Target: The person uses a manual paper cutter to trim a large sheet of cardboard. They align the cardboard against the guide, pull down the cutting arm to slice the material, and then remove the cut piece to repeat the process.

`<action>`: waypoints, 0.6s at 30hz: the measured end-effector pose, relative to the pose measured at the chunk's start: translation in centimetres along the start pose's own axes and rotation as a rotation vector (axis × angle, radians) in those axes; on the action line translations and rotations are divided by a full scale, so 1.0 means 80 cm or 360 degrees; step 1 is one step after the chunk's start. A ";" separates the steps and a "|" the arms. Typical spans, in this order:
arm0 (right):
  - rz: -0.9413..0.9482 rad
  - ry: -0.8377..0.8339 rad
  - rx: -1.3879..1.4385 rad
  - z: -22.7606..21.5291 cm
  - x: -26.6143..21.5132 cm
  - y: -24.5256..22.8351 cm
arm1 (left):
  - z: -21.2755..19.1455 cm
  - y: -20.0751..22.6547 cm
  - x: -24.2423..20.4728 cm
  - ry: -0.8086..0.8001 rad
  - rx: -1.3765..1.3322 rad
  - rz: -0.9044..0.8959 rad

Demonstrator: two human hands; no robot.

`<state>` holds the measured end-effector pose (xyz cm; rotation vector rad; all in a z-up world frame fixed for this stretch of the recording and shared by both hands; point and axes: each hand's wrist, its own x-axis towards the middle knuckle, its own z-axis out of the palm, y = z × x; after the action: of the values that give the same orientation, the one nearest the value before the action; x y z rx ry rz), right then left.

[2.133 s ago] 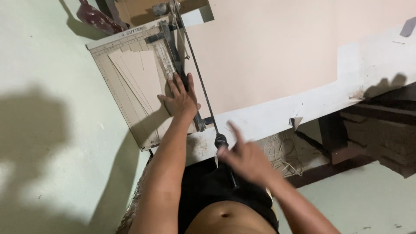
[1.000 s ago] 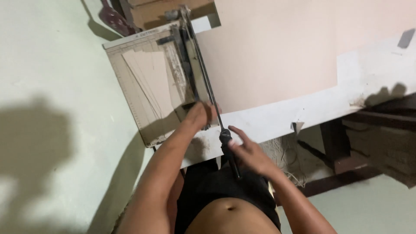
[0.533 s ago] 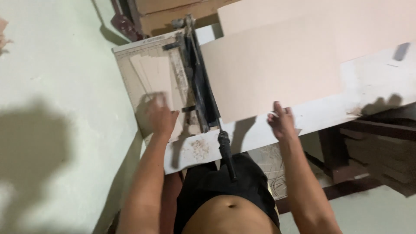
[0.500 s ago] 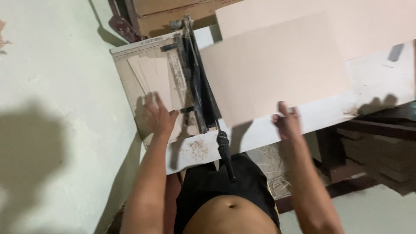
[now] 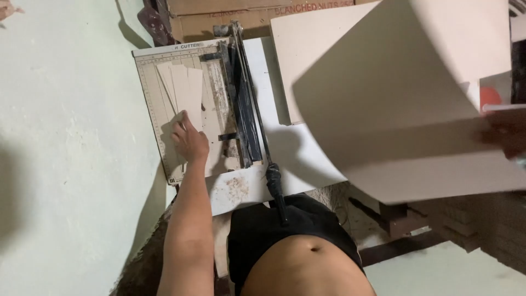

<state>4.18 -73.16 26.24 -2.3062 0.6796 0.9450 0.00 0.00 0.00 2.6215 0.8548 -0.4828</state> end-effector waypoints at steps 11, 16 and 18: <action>-0.1241 0.1008 -0.0886 0.073 0.123 -0.151 | -0.007 -0.008 -0.085 -0.0107 -0.0149 -0.0073; -0.0865 0.0245 -0.0371 0.277 0.154 -0.047 | 0.030 -0.035 -0.103 -0.0107 0.0180 -0.0169; -0.0310 -0.0543 0.0173 0.378 0.147 0.010 | 0.026 -0.033 -0.102 -0.0220 -0.0053 -0.0297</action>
<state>-3.04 -56.87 -0.92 -2.0062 0.3480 1.1408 -8.30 -2.92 1.03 2.4570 1.0566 -0.6838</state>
